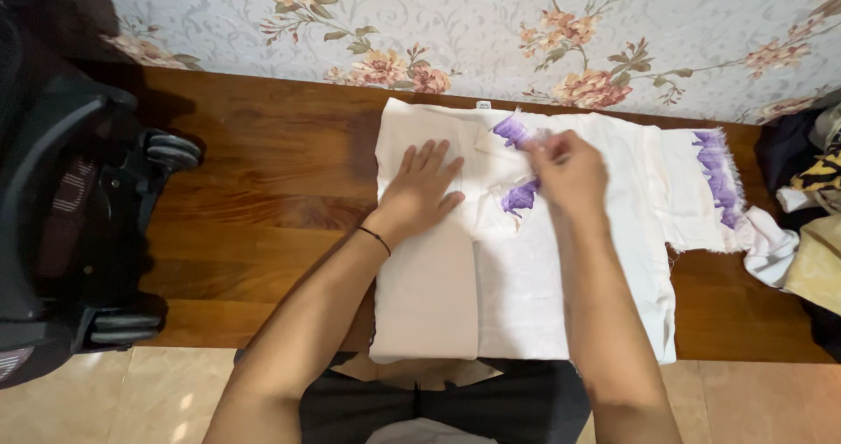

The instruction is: The person folds a white cloth with a purple pattern on a wooden table by hand, smoothing the surface and aligning the edges.

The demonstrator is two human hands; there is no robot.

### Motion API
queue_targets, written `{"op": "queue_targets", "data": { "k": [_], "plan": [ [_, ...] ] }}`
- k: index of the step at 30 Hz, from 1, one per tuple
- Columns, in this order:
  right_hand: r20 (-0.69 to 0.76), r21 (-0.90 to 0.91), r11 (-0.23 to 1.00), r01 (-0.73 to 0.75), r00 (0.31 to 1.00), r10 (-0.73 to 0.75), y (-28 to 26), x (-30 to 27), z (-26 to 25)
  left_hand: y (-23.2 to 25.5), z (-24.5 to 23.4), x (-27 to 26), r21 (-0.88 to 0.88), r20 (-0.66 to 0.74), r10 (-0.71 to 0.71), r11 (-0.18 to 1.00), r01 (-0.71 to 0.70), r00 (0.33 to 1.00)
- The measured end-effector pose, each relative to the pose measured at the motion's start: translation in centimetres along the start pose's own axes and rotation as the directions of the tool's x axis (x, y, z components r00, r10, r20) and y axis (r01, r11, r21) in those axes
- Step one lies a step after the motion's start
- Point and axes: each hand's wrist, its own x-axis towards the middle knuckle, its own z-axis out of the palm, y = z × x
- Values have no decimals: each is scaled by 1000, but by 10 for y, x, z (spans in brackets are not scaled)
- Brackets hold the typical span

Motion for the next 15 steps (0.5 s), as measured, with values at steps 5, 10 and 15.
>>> {"op": "queue_targets", "data": {
  "k": [5,10,15],
  "plan": [
    [193,-404,912,71,981,10,1,-1,7,11,-1,-4,-24,19,19,1000,-19,1000],
    [197,-300,954,26,980,35,47,13,6,4,-2,-2,-17,33,-33,999,33,999],
    [230,321,913,-251,956,182,73,29,10,0,6,-5,-2,-12,-77,997,77,997]
  ]
}}
